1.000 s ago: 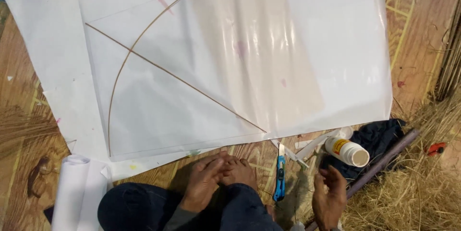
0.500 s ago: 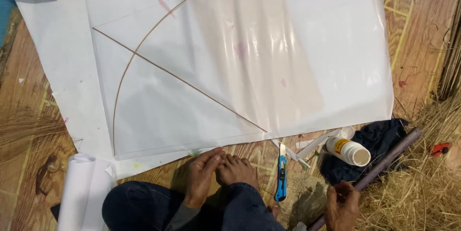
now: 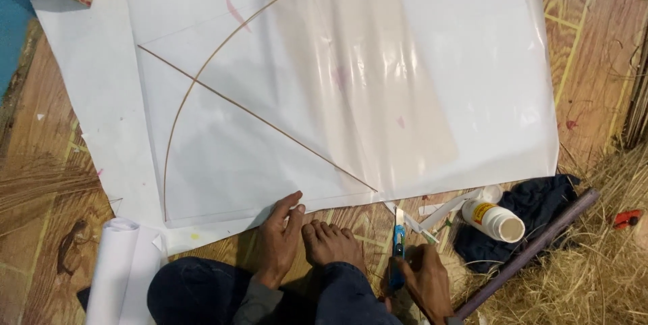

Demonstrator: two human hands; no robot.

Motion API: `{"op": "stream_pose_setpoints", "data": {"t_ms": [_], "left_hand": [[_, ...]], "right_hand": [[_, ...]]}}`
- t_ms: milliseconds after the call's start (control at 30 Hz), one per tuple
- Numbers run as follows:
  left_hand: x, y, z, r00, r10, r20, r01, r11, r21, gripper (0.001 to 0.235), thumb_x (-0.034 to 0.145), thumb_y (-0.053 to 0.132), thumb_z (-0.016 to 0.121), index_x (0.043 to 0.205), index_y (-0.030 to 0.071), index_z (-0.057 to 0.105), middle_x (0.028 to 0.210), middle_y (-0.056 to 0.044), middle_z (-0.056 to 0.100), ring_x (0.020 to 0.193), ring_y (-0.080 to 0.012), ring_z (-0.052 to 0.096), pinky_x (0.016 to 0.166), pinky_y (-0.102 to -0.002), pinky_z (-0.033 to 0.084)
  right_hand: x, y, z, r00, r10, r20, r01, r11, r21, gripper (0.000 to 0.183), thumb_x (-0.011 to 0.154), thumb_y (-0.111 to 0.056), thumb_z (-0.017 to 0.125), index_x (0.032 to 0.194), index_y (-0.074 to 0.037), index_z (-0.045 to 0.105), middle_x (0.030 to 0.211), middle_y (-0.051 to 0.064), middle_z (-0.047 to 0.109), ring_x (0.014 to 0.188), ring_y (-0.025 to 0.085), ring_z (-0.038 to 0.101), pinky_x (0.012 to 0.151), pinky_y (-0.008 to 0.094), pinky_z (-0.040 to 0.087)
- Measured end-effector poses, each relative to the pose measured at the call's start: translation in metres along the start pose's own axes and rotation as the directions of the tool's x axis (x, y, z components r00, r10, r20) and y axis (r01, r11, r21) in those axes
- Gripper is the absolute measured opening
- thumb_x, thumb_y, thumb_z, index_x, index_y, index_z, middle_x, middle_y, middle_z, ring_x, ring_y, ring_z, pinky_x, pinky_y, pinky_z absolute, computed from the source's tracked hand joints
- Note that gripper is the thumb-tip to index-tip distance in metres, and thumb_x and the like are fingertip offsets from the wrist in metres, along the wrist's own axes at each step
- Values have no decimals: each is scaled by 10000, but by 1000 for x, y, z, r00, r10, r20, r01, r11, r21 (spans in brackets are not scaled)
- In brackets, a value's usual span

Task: Using a utility knife to cut a plastic sheet into the shape of a kite cover following a frame.

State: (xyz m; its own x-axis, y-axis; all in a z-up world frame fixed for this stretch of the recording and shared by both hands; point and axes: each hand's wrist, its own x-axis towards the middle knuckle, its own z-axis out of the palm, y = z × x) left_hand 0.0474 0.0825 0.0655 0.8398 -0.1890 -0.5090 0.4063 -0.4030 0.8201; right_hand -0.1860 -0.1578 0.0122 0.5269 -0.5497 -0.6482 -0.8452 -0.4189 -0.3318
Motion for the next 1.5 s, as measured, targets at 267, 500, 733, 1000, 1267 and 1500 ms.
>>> {"op": "stream_pose_setpoints", "data": {"t_ms": [267,500,733,1000,1267,1500], "left_hand": [[78,17,-10,856,513,71,-511,816,270,452,1053,237,536,1470,66,497,1520,-171,461,1424,-397,400,1188,-579,417],[169,64,-12,791,604,94,-579,690,434,483,1050,220,569,1469,-11,506,1508,-229,495,1406,-384,413,1156,-508,397],[251,104,-4,780,611,137,-580,623,525,488,1056,154,572,1489,-35,451,1485,-221,477,1361,-407,411,1096,-525,441],[322,140,24,822,520,232,-542,587,602,576,1153,199,433,1641,35,174,1726,-144,52,1596,-351,0,1264,-635,51],[357,141,41,844,469,260,-439,324,838,728,1137,485,420,1650,67,118,1731,-120,58,1592,-326,20,1148,-807,31],[354,138,42,856,432,285,-421,262,868,770,1122,538,398,1648,86,63,1737,-119,52,1596,-298,8,1097,-862,33]], "right_hand": [[14,25,32,994,20,104,-13,997,-70,574,845,-440,749,1239,-182,421,1058,180,750,892,462,739,687,530,564],[-14,15,-2,941,318,110,-326,943,59,496,808,-303,791,1282,-232,663,1160,40,821,1002,231,845,951,350,632],[-38,-12,-33,866,443,-233,-289,822,490,231,876,-28,794,1011,-32,606,824,209,818,643,292,759,603,377,550],[-13,-91,-89,908,411,-84,-200,600,774,213,939,17,662,1106,101,559,964,319,729,775,456,758,733,529,597],[0,-162,-85,844,503,-187,-169,579,798,288,931,69,657,1057,-4,409,828,326,660,476,387,556,500,453,443],[37,-168,-78,891,313,-329,25,690,724,297,906,-21,705,1174,82,630,678,228,556,457,288,489,469,413,435]]}}
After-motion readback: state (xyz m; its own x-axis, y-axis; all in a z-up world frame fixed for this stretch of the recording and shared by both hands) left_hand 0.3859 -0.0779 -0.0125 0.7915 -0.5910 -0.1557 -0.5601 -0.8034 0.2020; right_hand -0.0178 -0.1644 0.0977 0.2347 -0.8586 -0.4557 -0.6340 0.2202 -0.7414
